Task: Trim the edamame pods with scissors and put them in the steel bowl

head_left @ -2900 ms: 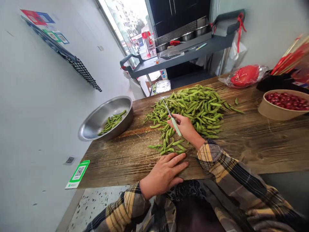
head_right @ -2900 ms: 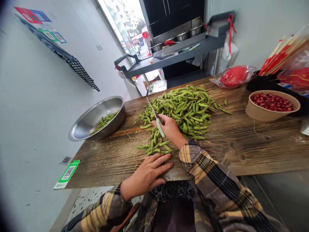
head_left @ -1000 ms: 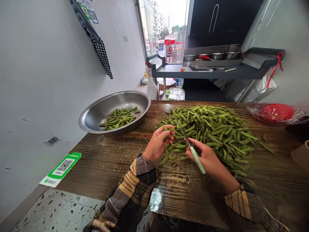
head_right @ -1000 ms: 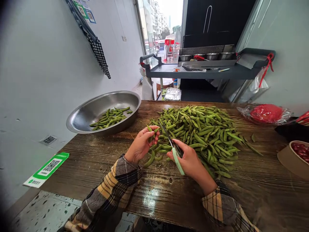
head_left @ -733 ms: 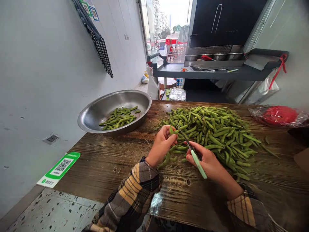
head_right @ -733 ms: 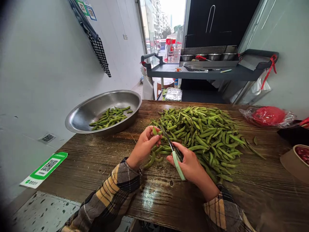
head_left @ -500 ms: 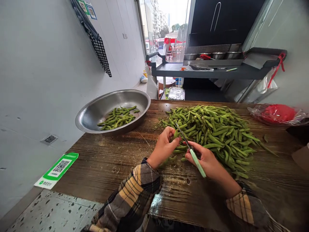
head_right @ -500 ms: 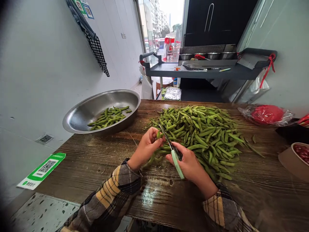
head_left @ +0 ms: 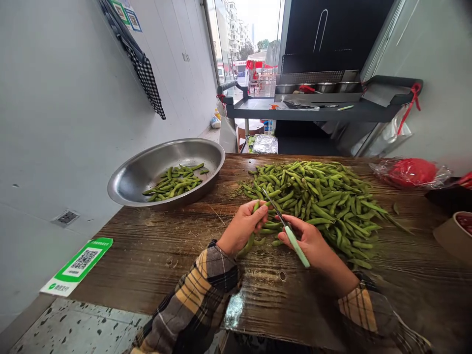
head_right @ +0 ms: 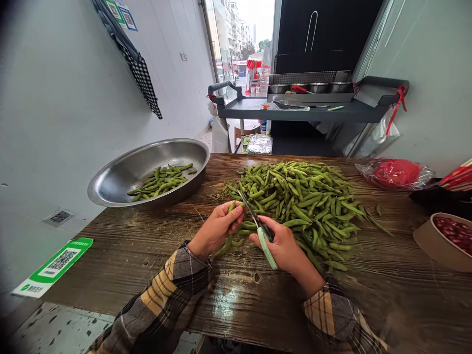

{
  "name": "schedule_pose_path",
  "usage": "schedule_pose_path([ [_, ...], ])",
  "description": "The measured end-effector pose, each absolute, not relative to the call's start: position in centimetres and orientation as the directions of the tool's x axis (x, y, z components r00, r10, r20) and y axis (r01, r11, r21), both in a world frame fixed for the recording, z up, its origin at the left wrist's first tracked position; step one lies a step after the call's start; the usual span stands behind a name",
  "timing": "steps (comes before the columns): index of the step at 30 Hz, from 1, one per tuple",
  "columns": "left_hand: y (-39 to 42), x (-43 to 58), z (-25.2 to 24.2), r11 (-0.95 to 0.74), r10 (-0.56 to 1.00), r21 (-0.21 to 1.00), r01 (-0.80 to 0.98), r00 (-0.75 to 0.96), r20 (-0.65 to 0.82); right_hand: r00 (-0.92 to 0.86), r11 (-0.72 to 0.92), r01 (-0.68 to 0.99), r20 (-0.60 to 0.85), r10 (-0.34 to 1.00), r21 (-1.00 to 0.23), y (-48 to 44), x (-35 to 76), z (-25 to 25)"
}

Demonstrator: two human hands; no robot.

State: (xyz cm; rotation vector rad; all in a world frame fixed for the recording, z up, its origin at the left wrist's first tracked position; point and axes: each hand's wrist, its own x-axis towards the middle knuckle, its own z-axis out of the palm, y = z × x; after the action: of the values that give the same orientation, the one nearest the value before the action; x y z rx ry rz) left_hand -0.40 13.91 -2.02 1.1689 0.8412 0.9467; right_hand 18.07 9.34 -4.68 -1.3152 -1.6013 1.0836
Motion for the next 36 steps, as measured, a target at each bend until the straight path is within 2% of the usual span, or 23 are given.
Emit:
schedule_pose_path([
  [8, 13.6, -0.2, -1.9, 0.011, 0.906, 0.999, -0.039, 0.424, 0.006, -0.135, 0.126, 0.348, 0.083, 0.987, -0.929, 9.2, 18.0, -4.7],
  [13, 13.7, -0.4, -1.7, 0.044, 0.878, 0.998, -0.047, 0.478, -0.016, -0.132, 0.119, 0.391, 0.072, 0.989, -0.913, 9.4, 18.2, -4.5],
  [17, 14.0, -1.1, -1.4, 0.056, 0.855, 0.998, -0.019, 0.517, -0.038, -0.133, 0.164, 0.384, 0.121, 0.984, -0.909, 9.7, 18.5, -4.8],
  [22, 14.3, -2.1, -1.0, 0.034, 0.812, 0.993, 0.111, 0.577, -0.092, -0.191, 0.212, 0.418, 0.142, 0.971, -0.884, 9.8, 18.8, -4.7],
  [27, 14.4, -2.6, -0.8, -0.003, 0.766, 0.975, 0.22, 0.627, -0.139, -0.294, 0.32, 0.493, 0.191, 0.936, -0.809, 9.8, 19.4, -4.4],
  [33, 14.3, -3.1, -0.7, 0.092, 0.706, 0.979, 0.182, 0.681, -0.193, -0.398, 0.434, 0.542, 0.235, 0.887, -0.72, 9.9, 19.8, -4.0],
  [36, 14.3, -3.2, -0.6, 0.066, 0.686, 0.981, 0.18, 0.706, -0.176, -0.413, 0.463, 0.545, 0.256, 0.874, -0.699, 9.9, 19.9, -3.9],
])
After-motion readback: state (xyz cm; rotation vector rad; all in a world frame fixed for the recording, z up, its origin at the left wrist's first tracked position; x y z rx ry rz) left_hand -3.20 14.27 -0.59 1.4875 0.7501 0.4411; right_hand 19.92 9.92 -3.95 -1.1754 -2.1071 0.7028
